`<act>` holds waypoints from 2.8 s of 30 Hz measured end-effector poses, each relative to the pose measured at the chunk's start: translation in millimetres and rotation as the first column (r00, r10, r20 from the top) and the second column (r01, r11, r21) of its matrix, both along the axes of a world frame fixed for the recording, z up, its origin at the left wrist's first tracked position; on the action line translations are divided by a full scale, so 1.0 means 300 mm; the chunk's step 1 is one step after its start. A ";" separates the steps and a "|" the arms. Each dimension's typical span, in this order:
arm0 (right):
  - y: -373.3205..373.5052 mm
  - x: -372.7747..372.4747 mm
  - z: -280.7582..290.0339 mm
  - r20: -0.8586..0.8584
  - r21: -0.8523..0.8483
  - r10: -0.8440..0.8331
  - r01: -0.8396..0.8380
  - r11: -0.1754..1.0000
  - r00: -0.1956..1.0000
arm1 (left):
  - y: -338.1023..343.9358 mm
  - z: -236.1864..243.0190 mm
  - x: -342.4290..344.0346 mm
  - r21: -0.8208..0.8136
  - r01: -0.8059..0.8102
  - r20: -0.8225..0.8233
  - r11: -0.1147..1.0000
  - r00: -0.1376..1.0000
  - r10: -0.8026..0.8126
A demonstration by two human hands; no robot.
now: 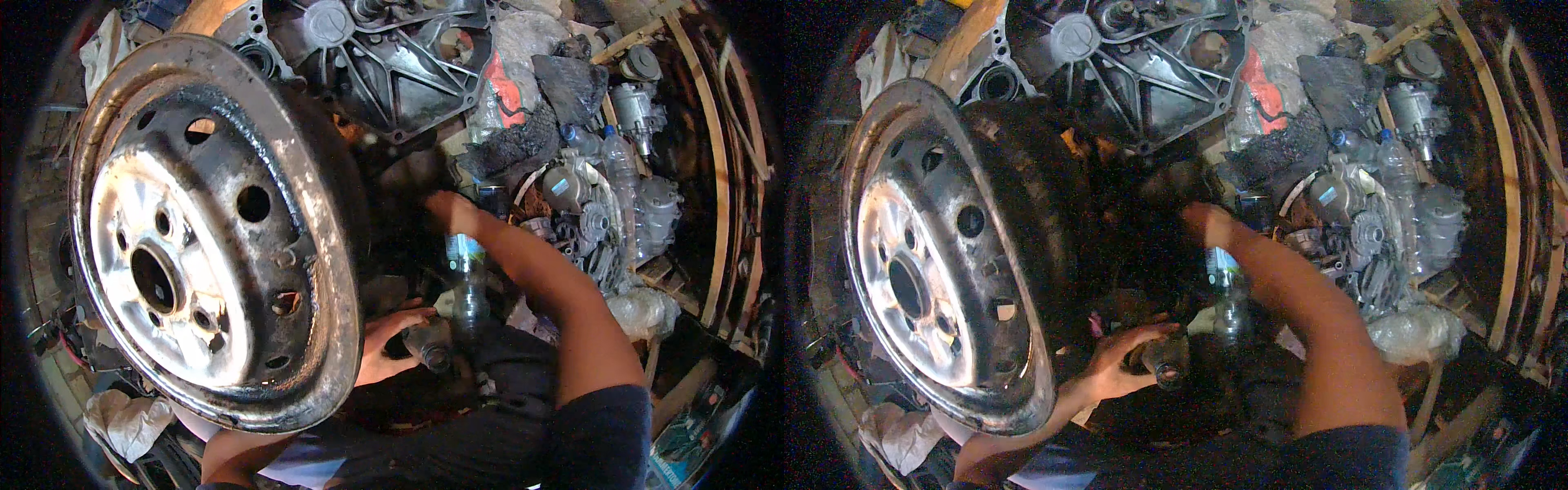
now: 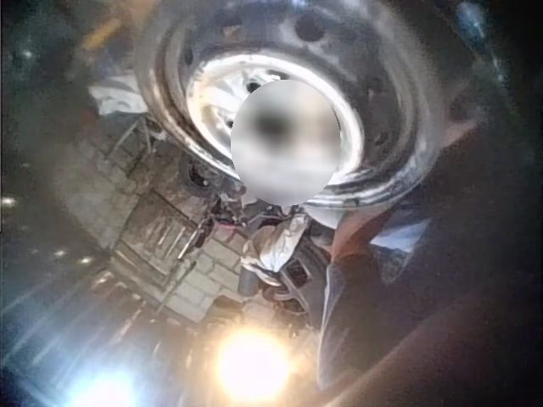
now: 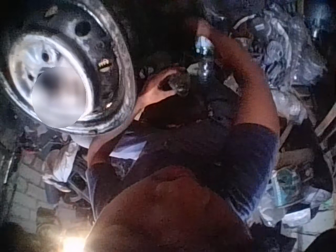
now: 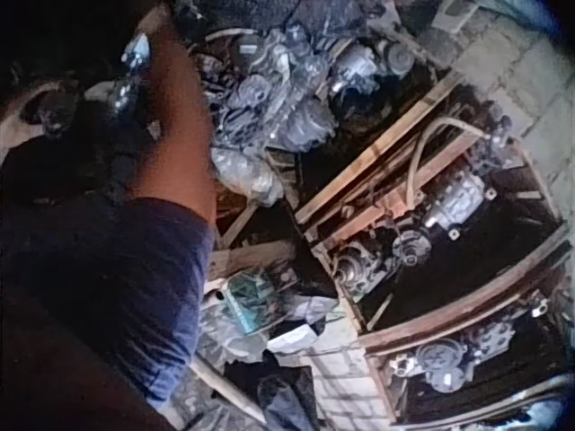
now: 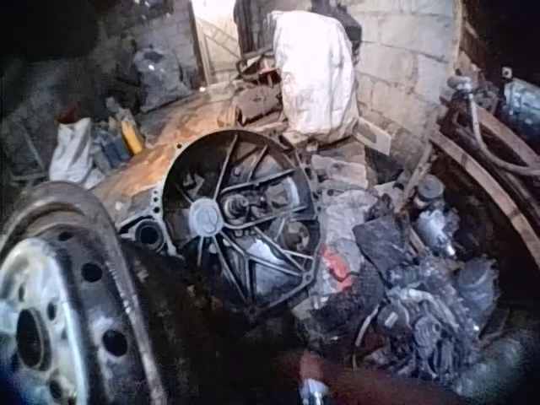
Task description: The person pours liquid from one plastic bottle into another and then onto a metal wheel rim, subsequently using a small brush to apply the liquid around the edge of the rim.
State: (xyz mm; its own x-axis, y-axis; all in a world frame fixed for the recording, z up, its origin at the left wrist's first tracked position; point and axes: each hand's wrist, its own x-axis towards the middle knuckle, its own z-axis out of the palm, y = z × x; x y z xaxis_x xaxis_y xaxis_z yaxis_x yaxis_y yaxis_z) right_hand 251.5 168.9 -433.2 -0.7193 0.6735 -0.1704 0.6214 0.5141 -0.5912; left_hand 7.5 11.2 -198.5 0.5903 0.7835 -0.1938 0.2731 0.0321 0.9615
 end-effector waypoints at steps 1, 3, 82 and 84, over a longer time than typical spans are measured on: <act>0.009 0.010 0.015 -0.101 -0.065 -0.096 0.090 0.994 0.990 | -0.005 0.002 -0.002 0.026 -0.003 0.022 1.000 1.000 0.003; 0.051 0.057 0.024 -0.269 -0.216 -0.310 0.257 0.942 0.912 | -0.004 0.018 0.001 0.087 0.016 0.009 0.996 1.000 -0.016; -0.398 -0.031 1.568 -0.659 -0.750 -0.749 -0.009 0.661 -0.066 | -0.111 0.656 0.001 0.447 -0.448 0.369 0.775 0.881 0.297; -0.434 -0.047 1.580 -0.667 -0.741 -0.738 -0.011 0.671 -0.105 | -0.109 0.671 0.008 0.461 -0.456 0.378 0.761 0.877 0.297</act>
